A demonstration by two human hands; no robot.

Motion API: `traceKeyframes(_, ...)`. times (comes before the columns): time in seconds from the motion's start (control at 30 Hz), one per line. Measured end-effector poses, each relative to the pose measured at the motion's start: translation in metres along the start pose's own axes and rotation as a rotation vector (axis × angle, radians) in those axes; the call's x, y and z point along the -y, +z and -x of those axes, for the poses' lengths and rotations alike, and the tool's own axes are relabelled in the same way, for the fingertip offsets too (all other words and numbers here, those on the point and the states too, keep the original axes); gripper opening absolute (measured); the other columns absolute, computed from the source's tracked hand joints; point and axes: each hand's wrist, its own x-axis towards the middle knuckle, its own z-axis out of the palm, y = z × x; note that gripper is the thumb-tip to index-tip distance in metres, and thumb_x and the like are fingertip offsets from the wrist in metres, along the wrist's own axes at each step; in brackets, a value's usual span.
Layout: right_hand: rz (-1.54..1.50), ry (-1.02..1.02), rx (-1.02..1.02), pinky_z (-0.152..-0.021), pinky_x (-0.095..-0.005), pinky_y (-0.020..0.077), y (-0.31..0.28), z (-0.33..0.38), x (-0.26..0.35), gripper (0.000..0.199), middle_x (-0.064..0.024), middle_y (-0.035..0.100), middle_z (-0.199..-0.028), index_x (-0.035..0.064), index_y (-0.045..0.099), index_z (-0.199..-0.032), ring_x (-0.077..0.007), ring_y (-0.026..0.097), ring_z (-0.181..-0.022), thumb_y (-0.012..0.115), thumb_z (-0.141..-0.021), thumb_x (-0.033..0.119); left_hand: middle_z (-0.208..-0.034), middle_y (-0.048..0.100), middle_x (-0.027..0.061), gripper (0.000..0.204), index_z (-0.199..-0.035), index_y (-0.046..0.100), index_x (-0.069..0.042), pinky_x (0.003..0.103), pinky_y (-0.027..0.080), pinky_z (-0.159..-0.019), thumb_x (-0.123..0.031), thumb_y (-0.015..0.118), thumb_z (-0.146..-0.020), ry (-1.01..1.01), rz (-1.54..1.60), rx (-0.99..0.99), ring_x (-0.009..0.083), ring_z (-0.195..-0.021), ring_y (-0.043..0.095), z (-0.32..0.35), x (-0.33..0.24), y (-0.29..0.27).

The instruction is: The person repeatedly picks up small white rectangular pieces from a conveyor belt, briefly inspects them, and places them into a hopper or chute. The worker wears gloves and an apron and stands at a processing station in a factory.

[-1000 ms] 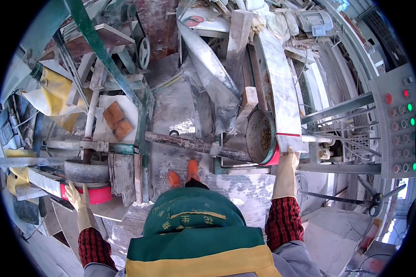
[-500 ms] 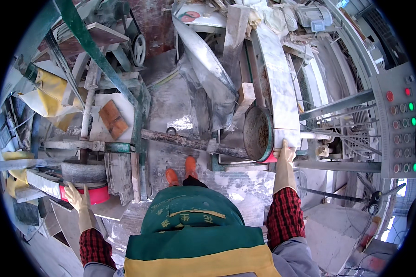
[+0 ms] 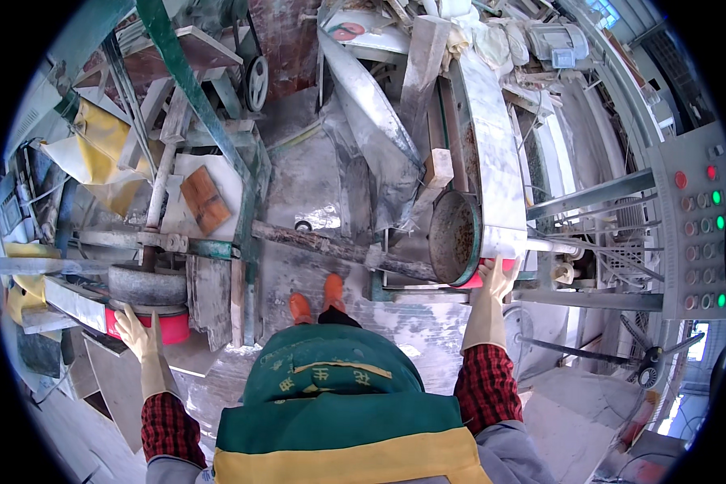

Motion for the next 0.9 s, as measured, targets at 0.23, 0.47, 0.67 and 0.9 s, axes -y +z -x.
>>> traceKeyframes(0.23, 1.039, -0.871, 0.069, -0.095, -0.0459, 0.0423, 0.009, 0.031, 0.053, 0.069, -0.0269, 0.053, -0.122, 0.0031, 0.044, -0.135, -0.0421, 0.051, -0.113, 0.071, -0.077, 0.03, -0.146, 0.028, 0.0271, 0.081, -0.143, 0.032, -0.01, 0.055, 0.028, -0.108, -0.043, 0.07, -0.08, -0.023, 0.003, 0.017, 0.0516, -0.128, 0.031, 0.007, -0.015, -0.009)
traceKeyframes(0.47, 1.39, -0.901, 0.256, -0.11, -0.0455, 0.0303, 0.048, -0.01, 0.064, 0.08, -0.0257, 0.041, -0.141, 0.0024, 0.038, -0.139, -0.0431, 0.035, -0.132, 0.069, -0.079, 0.044, -0.146, 0.035, 0.0215, 0.065, -0.14, 0.04, -0.005, 0.042, 0.026, -0.113, -0.032, 0.066, -0.087, -0.119, 0.541, -0.108, 0.0356, -0.136, 0.033, 0.008, 0.002, -0.003)
traceKeyframes(0.67, 1.384, -0.96, 0.307, -0.108, -0.0453, 0.0324, 0.069, -0.062, 0.064, 0.052, -0.0202, 0.045, -0.14, 0.0063, 0.043, -0.137, -0.0417, 0.041, -0.128, 0.048, -0.095, 0.037, -0.148, 0.031, 0.0227, 0.069, -0.144, 0.035, -0.006, 0.042, 0.024, -0.114, -0.043, 0.058, -0.091, -0.289, 0.448, -0.11, 0.0369, -0.138, 0.028, -0.03, 0.018, -0.036)
traceKeyframes(0.9, 1.376, -0.994, 0.331, -0.109, -0.045, 0.0274, 0.09, -0.072, 0.059, 0.052, -0.0191, 0.04, -0.142, 0.0059, 0.033, -0.144, -0.0379, 0.035, -0.132, 0.042, -0.098, 0.03, -0.148, 0.032, 0.0209, 0.071, -0.143, 0.038, -0.005, 0.041, 0.022, -0.114, -0.054, 0.047, -0.092, -0.391, 0.291, 0.106, 0.0365, -0.137, 0.028, -0.085, 0.082, 0.005)
